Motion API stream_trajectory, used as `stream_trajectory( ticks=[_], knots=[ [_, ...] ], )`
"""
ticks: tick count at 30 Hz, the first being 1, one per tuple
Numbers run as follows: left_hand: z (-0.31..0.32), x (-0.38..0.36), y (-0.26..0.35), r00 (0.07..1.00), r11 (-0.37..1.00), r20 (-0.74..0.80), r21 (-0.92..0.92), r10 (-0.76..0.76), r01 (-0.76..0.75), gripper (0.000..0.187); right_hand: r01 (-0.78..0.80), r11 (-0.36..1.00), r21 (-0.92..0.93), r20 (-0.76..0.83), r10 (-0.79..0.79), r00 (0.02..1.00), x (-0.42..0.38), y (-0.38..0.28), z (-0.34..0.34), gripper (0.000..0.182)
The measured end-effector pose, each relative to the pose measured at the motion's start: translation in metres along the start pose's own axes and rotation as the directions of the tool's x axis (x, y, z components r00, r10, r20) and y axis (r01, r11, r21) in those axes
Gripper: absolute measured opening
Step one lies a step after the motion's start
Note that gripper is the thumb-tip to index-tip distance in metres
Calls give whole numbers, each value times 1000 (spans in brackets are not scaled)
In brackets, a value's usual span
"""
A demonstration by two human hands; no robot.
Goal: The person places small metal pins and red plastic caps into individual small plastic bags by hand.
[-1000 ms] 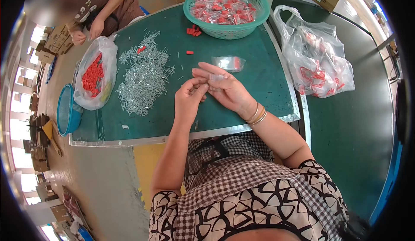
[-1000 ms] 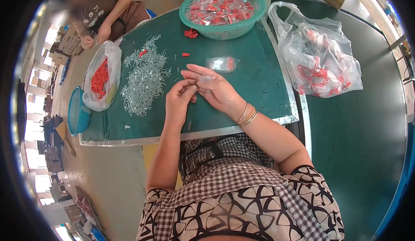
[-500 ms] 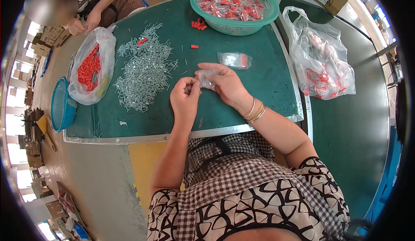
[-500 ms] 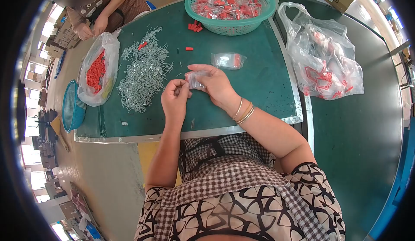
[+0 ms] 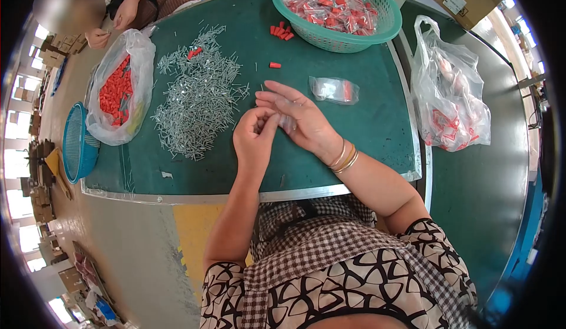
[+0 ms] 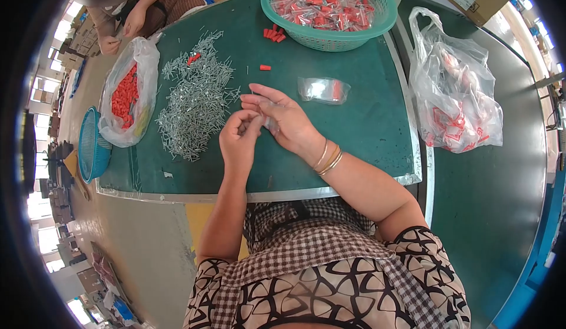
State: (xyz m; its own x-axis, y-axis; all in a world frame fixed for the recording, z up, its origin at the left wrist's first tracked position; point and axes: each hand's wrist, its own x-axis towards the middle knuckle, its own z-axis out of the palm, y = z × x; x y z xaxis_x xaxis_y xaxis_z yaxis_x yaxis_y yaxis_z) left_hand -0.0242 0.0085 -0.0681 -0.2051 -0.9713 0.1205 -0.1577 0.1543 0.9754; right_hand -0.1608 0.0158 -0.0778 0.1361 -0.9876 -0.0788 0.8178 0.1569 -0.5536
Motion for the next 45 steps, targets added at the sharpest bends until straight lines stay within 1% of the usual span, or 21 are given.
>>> stream_trajectory(
  ticks=[2,3,6,9,12,15,19,21,24,27,28,30,33,34,36,37,39,42,45],
  knots=[
    [3,2,3,993,980,-88,-191,-82,64,15,-2,1000,27,23,2,1000,1,-3,-1,45],
    [0,3,-1,997,983,-47,-172,-68,59,22,0,999,39,32,-1,999,1,-5,-1,45],
    [2,3,-4,999,992,-38,-127,3,-8,17,-18,999,48,87,14,996,1,-6,-2,46],
    [-1,1,-9,999,996,-26,82,-28,30,12,-30,999,19,120,28,992,0,-5,-3,47],
    [-2,1,-1,996,997,-51,-37,-75,73,7,-34,999,-2,118,34,992,-1,-5,-3,48],
    [-3,1,-4,992,987,-41,-120,-117,112,9,-24,999,-30,76,26,997,0,-4,-3,49],
    [-4,2,-6,993,977,-50,-191,-108,97,9,-15,999,-45,40,17,999,0,-7,-2,49],
    [0,1,-3,990,975,-69,-199,-119,103,9,-9,1000,-24,104,12,994,-1,-7,-4,49],
    [2,2,5,997,993,-23,-87,-78,76,7,-12,999,-38,160,18,987,-1,-8,-3,48],
    [2,2,-6,1000,1000,-22,19,-20,20,4,-23,998,-56,171,32,985,-2,-7,-2,47],
    [2,1,-5,999,999,-29,3,-36,36,4,-29,998,-57,173,38,984,-2,-6,-2,47],
    [0,1,-2,997,998,-43,-27,-64,63,6,-23,997,-73,161,35,986,-3,-3,0,47],
    [0,2,-6,998,999,-56,34,-23,25,9,-39,994,-98,117,50,992,-2,-1,-1,47],
    [0,2,-5,999,999,-42,37,-31,32,9,-48,993,-106,98,59,993,-2,-1,-2,47],
    [-2,2,-1,999,998,-15,46,-46,47,9,-64,997,-36,78,66,995,-2,-4,-2,45],
    [-5,3,-1,997,997,16,18,-77,77,9,-71,997,0,69,71,995,-1,-5,-1,44],
    [-11,5,-2,987,990,81,-35,-135,139,9,-55,998,-2,20,56,998,-1,-9,0,43],
    [-11,5,-2,986,957,-1,-241,-168,163,7,-32,999,-11,-78,31,997,-2,-14,2,40],
    [-8,4,-1,986,955,-59,-264,-159,138,6,-25,1000,-14,-213,21,977,-3,-16,6,38]
  ],
)
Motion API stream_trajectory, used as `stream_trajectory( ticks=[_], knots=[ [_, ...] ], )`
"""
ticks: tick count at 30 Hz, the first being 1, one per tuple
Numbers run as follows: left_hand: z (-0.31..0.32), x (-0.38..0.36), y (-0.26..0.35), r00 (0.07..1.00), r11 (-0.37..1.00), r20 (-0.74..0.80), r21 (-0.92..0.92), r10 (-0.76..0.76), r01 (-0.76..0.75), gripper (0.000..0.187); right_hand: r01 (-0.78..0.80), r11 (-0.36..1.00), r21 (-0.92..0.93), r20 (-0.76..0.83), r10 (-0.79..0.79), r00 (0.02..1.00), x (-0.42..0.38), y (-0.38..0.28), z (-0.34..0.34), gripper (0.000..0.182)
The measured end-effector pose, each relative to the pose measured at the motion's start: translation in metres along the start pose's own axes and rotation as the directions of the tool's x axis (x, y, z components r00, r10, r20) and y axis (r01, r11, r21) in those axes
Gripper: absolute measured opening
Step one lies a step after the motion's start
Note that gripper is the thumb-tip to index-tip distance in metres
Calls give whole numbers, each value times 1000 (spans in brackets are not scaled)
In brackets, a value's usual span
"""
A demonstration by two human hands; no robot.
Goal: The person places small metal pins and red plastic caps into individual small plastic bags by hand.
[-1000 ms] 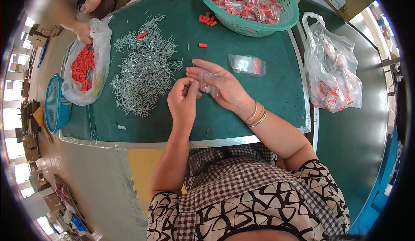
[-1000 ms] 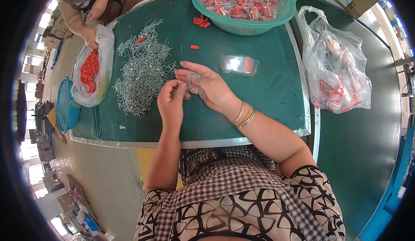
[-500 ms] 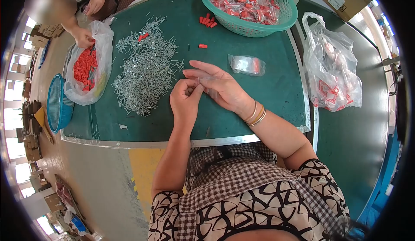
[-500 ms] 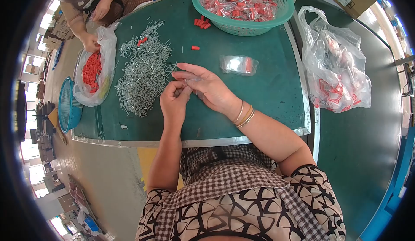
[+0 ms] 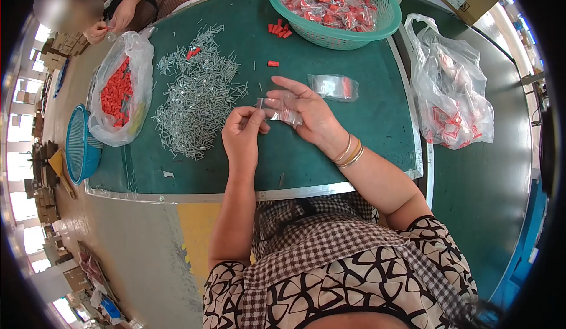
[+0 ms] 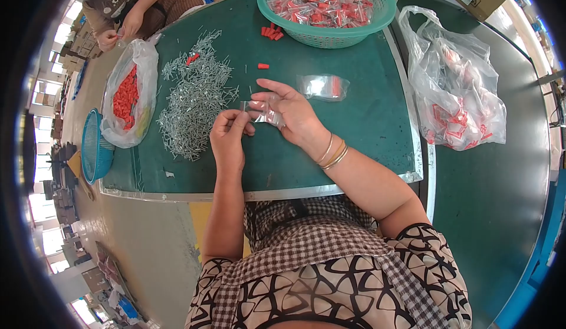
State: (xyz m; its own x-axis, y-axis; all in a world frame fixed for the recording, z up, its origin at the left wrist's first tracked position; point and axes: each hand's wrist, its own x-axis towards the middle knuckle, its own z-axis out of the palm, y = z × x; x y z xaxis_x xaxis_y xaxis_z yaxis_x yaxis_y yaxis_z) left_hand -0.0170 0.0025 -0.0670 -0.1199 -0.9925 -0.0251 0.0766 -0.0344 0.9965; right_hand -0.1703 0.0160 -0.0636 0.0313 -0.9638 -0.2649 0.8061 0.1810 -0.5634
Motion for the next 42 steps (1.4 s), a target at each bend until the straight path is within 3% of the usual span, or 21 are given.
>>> stream_trajectory(
  ticks=[4,6,7,8,10,12,17,20,22,25,26,29,32,35,36,42],
  knots=[
    [-2,1,0,978,997,-195,12,73,-72,5,104,988,-113,-88,-114,990,5,-1,-12,36],
    [-2,2,0,940,984,-293,65,176,-164,2,62,992,-113,35,-58,998,-1,-7,-14,28],
    [-2,2,1,921,960,-293,182,258,-211,3,43,992,-116,99,-32,995,-4,-12,-11,25],
    [-2,-1,1,897,921,-285,296,337,-252,5,54,944,-325,72,-33,997,-8,-12,-4,23],
    [0,-7,4,832,776,-191,512,521,-369,7,48,724,-688,17,-51,999,-19,-5,15,24],
    [6,-12,12,718,532,-4,674,696,-512,10,71,738,-671,14,-83,996,-26,2,19,30],
    [11,-15,5,683,489,70,646,727,-586,17,99,766,-635,-21,-145,989,-27,5,18,34],
    [10,-15,5,637,418,136,648,759,-637,18,-84,885,-457,-30,79,996,-25,4,10,28],
    [10,-13,5,615,381,186,639,766,-668,20,-26,900,-435,-24,17,1000,-21,5,9,25],
    [8,-17,9,671,437,232,604,704,-666,21,18,864,-503,-49,-49,998,-22,2,13,22],
    [5,-17,10,653,423,199,620,730,-661,21,25,841,-540,-60,-68,996,-22,-1,16,21],
    [1,-13,27,774,634,10,567,633,-526,20,49,732,-680,11,-56,998,-26,-5,19,19],
    [-8,-6,32,933,848,163,388,321,-360,19,97,625,-774,71,-67,995,-30,-5,21,18],
    [-25,-5,30,986,945,160,327,-54,-1,16,119,597,-793,102,-62,993,-31,-7,21,18],
    [-27,-4,23,989,971,149,236,4,-39,10,117,598,-793,102,-58,993,-31,-6,20,18],
    [-20,-7,12,995,994,88,94,-56,48,10,124,583,-803,82,-97,992,-29,0,21,24]
  ],
)
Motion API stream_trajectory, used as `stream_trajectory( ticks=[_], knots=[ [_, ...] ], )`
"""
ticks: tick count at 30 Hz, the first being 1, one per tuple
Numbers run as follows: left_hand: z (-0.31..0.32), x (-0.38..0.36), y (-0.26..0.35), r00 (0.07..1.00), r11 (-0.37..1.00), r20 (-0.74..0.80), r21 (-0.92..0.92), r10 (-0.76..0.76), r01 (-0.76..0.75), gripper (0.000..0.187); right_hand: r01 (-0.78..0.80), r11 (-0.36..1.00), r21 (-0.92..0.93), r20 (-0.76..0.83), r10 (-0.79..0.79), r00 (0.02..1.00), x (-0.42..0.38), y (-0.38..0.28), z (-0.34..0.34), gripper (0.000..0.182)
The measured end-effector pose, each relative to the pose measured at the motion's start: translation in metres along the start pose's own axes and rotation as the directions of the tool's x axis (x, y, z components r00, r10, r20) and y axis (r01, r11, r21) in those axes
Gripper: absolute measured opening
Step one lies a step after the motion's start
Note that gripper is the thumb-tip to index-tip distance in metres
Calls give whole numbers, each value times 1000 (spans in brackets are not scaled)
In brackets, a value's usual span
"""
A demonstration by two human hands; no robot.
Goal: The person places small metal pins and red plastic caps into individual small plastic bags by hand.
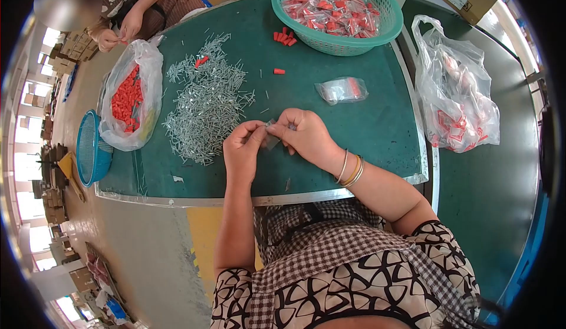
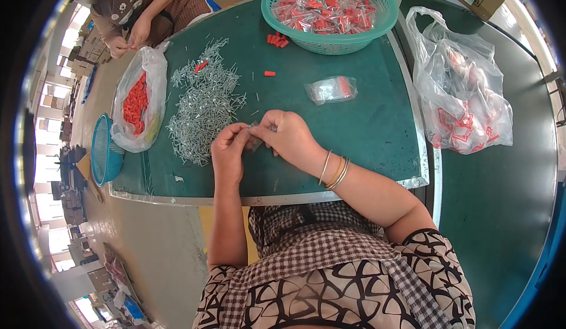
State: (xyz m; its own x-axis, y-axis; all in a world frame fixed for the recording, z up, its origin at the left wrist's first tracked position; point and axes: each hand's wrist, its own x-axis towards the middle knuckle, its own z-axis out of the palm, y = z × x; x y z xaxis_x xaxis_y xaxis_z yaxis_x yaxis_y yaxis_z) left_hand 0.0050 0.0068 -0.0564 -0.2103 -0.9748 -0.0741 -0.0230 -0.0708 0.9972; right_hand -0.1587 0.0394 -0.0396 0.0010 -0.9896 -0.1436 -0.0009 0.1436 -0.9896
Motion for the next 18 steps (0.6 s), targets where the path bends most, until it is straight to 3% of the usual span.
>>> stream_trajectory(
  ticks=[3,6,8,14,18],
  knots=[
    [1,3,-6,999,996,32,-73,-42,44,11,39,999,-15,-44,-39,998,1,4,0,29],
    [7,2,0,986,951,102,-267,-134,157,13,52,996,-68,-81,-57,995,1,3,-1,30],
    [6,2,-5,986,954,117,-259,-122,149,13,51,992,-119,-88,-61,994,3,6,-1,30],
    [2,8,-8,996,978,2,-187,-93,91,12,-54,974,220,40,46,998,10,14,-3,26],
    [-2,7,-6,998,975,8,-213,-67,67,11,-121,971,205,102,102,990,9,9,-4,25]
  ],
)
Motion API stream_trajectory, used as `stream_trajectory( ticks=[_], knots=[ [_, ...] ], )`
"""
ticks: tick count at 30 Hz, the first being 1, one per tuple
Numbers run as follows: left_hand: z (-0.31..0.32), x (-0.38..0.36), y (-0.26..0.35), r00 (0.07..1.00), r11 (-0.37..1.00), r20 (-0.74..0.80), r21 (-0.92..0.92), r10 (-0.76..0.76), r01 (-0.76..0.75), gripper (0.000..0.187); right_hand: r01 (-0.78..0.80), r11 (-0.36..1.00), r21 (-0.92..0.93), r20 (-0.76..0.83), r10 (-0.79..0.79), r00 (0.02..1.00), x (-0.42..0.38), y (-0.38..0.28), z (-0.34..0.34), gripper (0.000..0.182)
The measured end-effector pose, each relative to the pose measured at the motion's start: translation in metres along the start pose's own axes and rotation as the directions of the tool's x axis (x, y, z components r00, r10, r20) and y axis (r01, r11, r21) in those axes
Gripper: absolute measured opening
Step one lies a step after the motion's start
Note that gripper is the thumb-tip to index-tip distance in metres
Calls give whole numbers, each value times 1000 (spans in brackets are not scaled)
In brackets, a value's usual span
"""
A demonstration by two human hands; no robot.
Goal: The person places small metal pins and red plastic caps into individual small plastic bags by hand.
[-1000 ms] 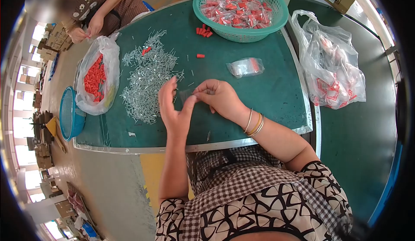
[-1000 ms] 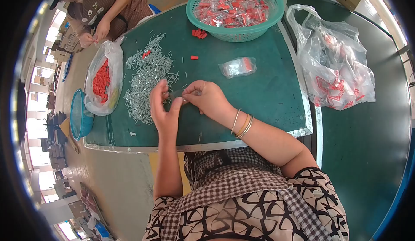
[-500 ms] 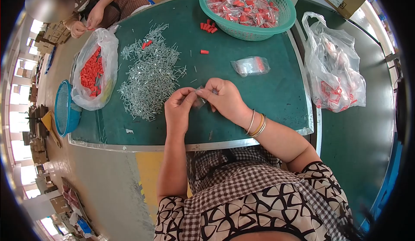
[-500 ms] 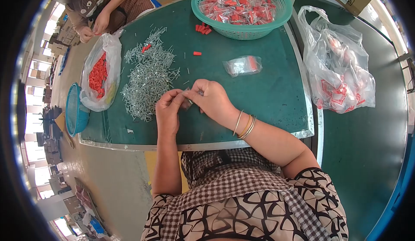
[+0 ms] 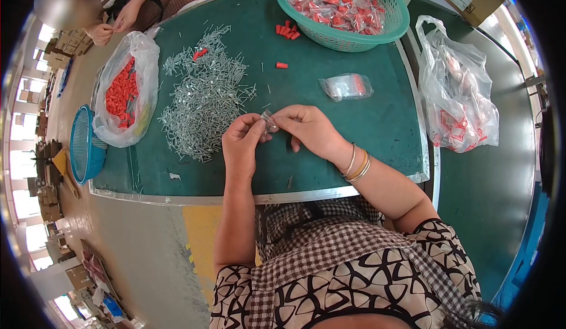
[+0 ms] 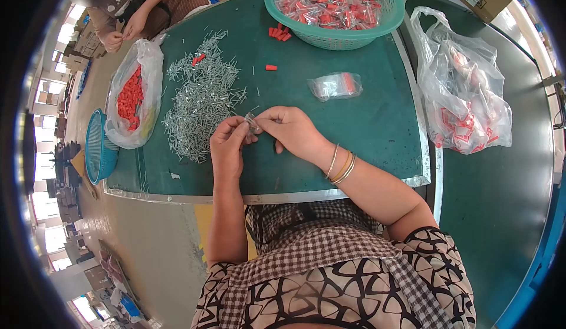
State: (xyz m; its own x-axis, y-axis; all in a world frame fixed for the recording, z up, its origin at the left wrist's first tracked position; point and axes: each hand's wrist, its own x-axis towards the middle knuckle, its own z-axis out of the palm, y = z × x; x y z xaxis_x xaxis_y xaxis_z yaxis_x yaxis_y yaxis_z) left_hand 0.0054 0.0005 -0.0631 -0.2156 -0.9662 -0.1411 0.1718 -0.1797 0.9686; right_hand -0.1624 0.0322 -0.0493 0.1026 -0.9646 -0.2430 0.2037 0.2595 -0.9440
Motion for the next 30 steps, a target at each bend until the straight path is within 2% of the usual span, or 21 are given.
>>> stream_trajectory(
  ticks=[5,9,11,12,14,15,16,19,23,26,29,30],
  knots=[
    [-2,1,0,1000,998,13,58,8,-8,10,-5,997,-74,18,7,1000,-1,-3,0,21],
    [-4,2,-4,1000,999,12,34,24,-24,12,29,978,-206,-44,-39,998,-3,-7,1,17],
    [0,1,-3,944,889,-43,353,326,-291,13,61,962,-264,-105,-92,990,-4,-8,3,15],
    [1,1,-3,881,770,-31,501,472,-394,14,174,910,-376,-120,-234,965,-3,-7,2,15],
    [2,-1,-3,783,568,80,643,617,-513,17,351,735,-580,-103,-494,864,-1,0,1,16],
    [3,-3,-4,725,450,146,697,673,-558,18,371,721,-585,-94,-515,852,-1,2,1,16],
    [9,-6,-2,717,428,132,724,684,-541,19,391,707,-589,-84,-535,840,-2,4,2,16],
    [12,-6,-3,721,391,173,743,671,-543,18,433,635,-639,-33,-586,810,-1,5,1,15],
    [13,-6,-9,788,523,125,683,603,-509,14,451,536,-713,40,-612,790,-1,5,2,17],
    [17,-6,-9,791,567,86,651,606,-505,14,443,558,-702,45,-585,809,-2,3,3,16],
    [16,-6,-8,805,588,82,639,588,-495,14,420,725,-545,10,-496,868,-1,5,0,16],
    [15,-6,-8,819,607,82,631,567,-483,14,325,846,-423,5,-356,935,0,4,-2,15]
  ],
)
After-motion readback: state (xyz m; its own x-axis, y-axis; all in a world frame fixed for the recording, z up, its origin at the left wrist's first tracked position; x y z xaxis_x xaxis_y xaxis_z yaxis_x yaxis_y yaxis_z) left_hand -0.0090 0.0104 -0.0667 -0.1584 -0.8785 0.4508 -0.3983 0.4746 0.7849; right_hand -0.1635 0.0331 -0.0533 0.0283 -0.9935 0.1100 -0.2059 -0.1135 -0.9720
